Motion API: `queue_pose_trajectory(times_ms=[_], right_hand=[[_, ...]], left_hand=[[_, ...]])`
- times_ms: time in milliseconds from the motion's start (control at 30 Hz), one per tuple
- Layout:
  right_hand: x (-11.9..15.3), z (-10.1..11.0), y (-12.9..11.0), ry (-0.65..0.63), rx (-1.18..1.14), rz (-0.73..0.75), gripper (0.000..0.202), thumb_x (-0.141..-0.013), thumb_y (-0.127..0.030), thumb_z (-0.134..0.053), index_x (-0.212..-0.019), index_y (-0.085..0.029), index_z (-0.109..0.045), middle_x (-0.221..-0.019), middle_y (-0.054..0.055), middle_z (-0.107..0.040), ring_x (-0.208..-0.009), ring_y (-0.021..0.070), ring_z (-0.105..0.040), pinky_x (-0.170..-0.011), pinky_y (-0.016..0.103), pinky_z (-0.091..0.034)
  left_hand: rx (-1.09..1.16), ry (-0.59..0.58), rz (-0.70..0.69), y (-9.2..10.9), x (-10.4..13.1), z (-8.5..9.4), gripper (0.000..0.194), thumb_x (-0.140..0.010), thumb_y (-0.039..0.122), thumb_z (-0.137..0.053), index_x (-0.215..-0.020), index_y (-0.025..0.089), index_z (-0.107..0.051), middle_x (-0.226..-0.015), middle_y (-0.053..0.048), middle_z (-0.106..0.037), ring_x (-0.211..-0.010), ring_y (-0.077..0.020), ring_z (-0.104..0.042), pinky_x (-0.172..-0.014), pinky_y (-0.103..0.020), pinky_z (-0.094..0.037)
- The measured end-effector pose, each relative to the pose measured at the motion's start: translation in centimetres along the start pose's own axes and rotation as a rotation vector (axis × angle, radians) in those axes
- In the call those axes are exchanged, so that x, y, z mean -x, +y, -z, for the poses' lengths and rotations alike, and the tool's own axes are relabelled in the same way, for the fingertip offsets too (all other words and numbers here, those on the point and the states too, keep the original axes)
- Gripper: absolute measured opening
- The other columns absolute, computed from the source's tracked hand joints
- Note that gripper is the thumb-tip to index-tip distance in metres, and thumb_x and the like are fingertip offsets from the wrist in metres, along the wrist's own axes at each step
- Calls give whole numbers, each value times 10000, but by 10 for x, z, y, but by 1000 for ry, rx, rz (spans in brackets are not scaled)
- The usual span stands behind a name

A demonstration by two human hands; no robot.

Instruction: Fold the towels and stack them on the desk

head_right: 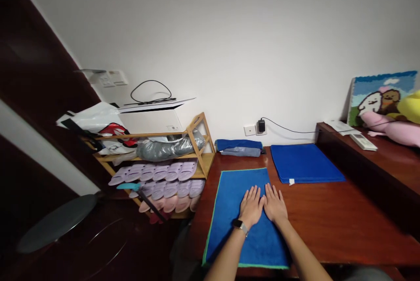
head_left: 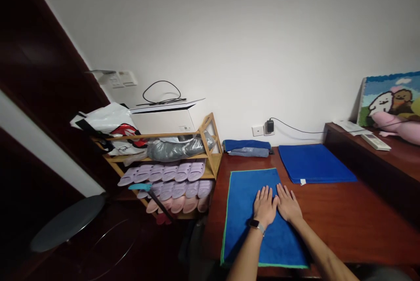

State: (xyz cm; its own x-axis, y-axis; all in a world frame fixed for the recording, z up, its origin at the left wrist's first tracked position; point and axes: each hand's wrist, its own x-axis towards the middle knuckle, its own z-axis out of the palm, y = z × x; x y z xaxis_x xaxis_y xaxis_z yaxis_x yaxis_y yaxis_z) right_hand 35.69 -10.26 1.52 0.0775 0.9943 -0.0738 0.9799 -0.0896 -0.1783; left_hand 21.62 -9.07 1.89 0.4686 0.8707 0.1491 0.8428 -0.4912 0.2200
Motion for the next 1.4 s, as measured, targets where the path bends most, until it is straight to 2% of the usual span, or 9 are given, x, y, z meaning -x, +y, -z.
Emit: queue_pose_trajectory(times_ms=[200,300,467,667,833,933,1000,1233,1400], right_hand=[[-3,-6,1,22,-47,-22,670,-1038,-436,-134,-1655,-182,-199,-1716,0,-194,-1595,218,-135,-1289,446,-73],[-3,1,-2,5,-27,-39,670,-1041,-431,-130,-1656,-169,-177,-1719,-1,-182,-1596,220,-126,-1289,441,-74],[16,7,-6,-4,-16,-68,670,-1045,-427,-101,-1657,-163,-172,-1722,-5,-172,-1596,225,-129,-1285,436,-112],[60,-14,-5,54,-16,-17,686,-1032,-469,-125,-1650,-190,-230,-1706,-18,-218,-1593,227,-148,-1292,453,-102],[61,-22,-5,74,-20,-24,679,-1028,-443,-143,-1648,-179,-230,-1702,-1,-232,-1591,246,-157,-1288,484,-114],[57,-26,-4,83,-15,-2,669,-1027,-421,-164,-1642,-170,-246,-1700,17,-249,-1591,250,-156,-1285,495,-120],[55,-28,-3,86,-1,4,664,-1026,-405,-163,-1638,-163,-253,-1701,21,-251,-1591,251,-153,-1284,499,-117],[53,-23,-6,69,3,-20,657,-1028,-417,-175,-1639,-186,-251,-1700,11,-243,-1589,249,-166,-1283,491,-129],[54,-22,-5,97,-14,-11,662,-1034,-419,-157,-1644,-172,-227,-1699,9,-232,-1589,252,-168,-1284,496,-120]], left_hand=[[-125,20,195,-94,55,25,631,-1072,466,-205,-1625,185,-318,-1680,-76,-308,-1562,-240,-263,-1285,-477,-246],[-170,23,217,-115,72,35,632,-1070,449,-223,-1618,152,-329,-1678,-92,-309,-1561,-235,-266,-1283,-460,-252],[-182,29,216,-108,73,37,645,-1072,444,-214,-1602,100,-347,-1668,-119,-333,-1558,-230,-275,-1283,-437,-241],[-187,99,192,-106,72,40,612,-1072,438,-238,-1590,149,-388,-1638,-118,-401,-1537,-243,-330,-1268,-476,-280],[-100,162,50,-47,66,29,601,-1092,420,-179,-1600,159,-365,-1671,-82,-343,-1561,-211,-268,-1284,-443,-259],[-35,104,-48,-9,60,16,595,-1093,458,-196,-1612,208,-344,-1684,-57,-322,-1567,-215,-252,-1285,-458,-257],[-7,60,-59,2,57,11,593,-1090,482,-212,-1612,235,-345,-1686,-57,-319,-1566,-229,-257,-1280,-480,-263],[40,19,-72,-9,49,17,602,-1083,521,-217,-1613,264,-342,-1679,-65,-334,-1562,-222,-271,-1284,-486,-244],[-64,35,90,-55,77,24,628,-1077,512,-247,-1619,205,-331,-1681,-79,-309,-1563,-241,-265,-1281,-494,-254]])
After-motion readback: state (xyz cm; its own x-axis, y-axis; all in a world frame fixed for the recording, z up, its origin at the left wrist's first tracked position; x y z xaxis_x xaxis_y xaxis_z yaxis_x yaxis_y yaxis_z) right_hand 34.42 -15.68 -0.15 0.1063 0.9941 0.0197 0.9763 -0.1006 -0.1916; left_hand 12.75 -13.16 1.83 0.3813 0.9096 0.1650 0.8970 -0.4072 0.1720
